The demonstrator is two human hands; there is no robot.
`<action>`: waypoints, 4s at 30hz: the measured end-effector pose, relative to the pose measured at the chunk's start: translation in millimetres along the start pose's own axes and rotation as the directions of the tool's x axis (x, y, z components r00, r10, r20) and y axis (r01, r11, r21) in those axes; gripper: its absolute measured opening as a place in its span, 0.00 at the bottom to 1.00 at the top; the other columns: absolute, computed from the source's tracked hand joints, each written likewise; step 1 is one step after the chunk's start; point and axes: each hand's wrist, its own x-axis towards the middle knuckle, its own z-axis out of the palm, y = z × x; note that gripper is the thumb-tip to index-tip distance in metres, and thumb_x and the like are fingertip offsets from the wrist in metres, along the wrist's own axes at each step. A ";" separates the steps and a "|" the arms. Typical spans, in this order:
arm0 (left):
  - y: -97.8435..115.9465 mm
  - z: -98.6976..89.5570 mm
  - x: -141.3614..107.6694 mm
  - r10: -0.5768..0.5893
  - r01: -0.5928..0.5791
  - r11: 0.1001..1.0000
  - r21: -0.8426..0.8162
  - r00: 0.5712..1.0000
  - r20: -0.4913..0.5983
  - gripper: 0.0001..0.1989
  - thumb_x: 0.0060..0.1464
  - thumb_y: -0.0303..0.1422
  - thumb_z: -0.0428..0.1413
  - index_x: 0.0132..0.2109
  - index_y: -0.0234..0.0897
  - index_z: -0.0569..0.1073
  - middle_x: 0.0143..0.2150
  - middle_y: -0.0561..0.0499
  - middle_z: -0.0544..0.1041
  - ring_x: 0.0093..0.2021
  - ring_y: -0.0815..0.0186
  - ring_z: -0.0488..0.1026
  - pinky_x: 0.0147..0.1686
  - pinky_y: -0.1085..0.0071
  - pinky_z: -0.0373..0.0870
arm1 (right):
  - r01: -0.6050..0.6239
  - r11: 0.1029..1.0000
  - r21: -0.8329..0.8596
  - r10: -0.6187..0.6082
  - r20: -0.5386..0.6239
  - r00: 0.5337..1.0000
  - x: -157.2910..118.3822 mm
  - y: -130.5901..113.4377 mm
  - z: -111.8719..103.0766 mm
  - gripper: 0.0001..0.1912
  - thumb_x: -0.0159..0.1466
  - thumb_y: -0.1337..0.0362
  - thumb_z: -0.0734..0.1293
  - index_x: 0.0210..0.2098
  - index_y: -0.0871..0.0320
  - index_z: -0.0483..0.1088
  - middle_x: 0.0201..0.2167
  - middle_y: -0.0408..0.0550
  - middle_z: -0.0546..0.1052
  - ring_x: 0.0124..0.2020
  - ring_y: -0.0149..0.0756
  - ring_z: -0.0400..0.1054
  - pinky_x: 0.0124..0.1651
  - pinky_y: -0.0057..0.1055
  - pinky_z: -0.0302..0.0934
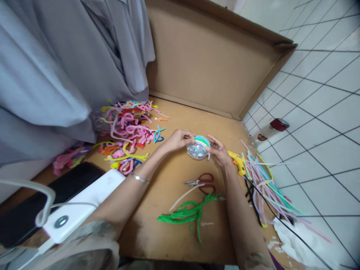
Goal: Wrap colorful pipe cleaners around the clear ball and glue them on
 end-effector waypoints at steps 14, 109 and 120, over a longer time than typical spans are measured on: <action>-3.2 13.6 4.3 -0.233 0.203 0.939 -0.277 0.969 -0.081 0.07 0.38 0.30 0.63 0.24 0.34 0.71 0.31 0.52 0.75 0.31 0.70 0.71 0.36 0.71 0.69 | 0.052 0.999 -0.018 -0.052 -0.029 0.998 2.7 0.9 1.5 0.27 0.36 0.57 0.83 0.37 0.50 0.81 0.59 0.50 0.73 0.65 0.50 0.60 0.64 0.47 0.58; -27.7 19.8 -3.6 -0.312 0.298 0.863 -0.407 0.950 0.035 0.07 0.38 0.31 0.65 0.27 0.32 0.76 0.25 0.52 0.78 0.29 0.69 0.73 0.37 0.71 0.68 | 0.006 0.989 -0.148 -0.015 -0.060 0.998 5.8 -13.2 -0.3 0.37 0.40 0.50 0.81 0.47 0.52 0.73 0.52 0.54 0.78 0.60 0.52 0.66 0.64 0.49 0.60; -21.4 22.6 -3.5 -0.357 0.325 0.834 -0.446 0.934 0.014 0.08 0.36 0.31 0.63 0.27 0.33 0.74 0.21 0.57 0.72 0.24 0.74 0.63 0.28 0.75 0.58 | 0.001 0.990 -0.139 -0.010 -0.067 0.998 5.0 -13.7 -0.2 0.36 0.40 0.51 0.81 0.47 0.51 0.73 0.50 0.52 0.78 0.59 0.51 0.67 0.63 0.49 0.61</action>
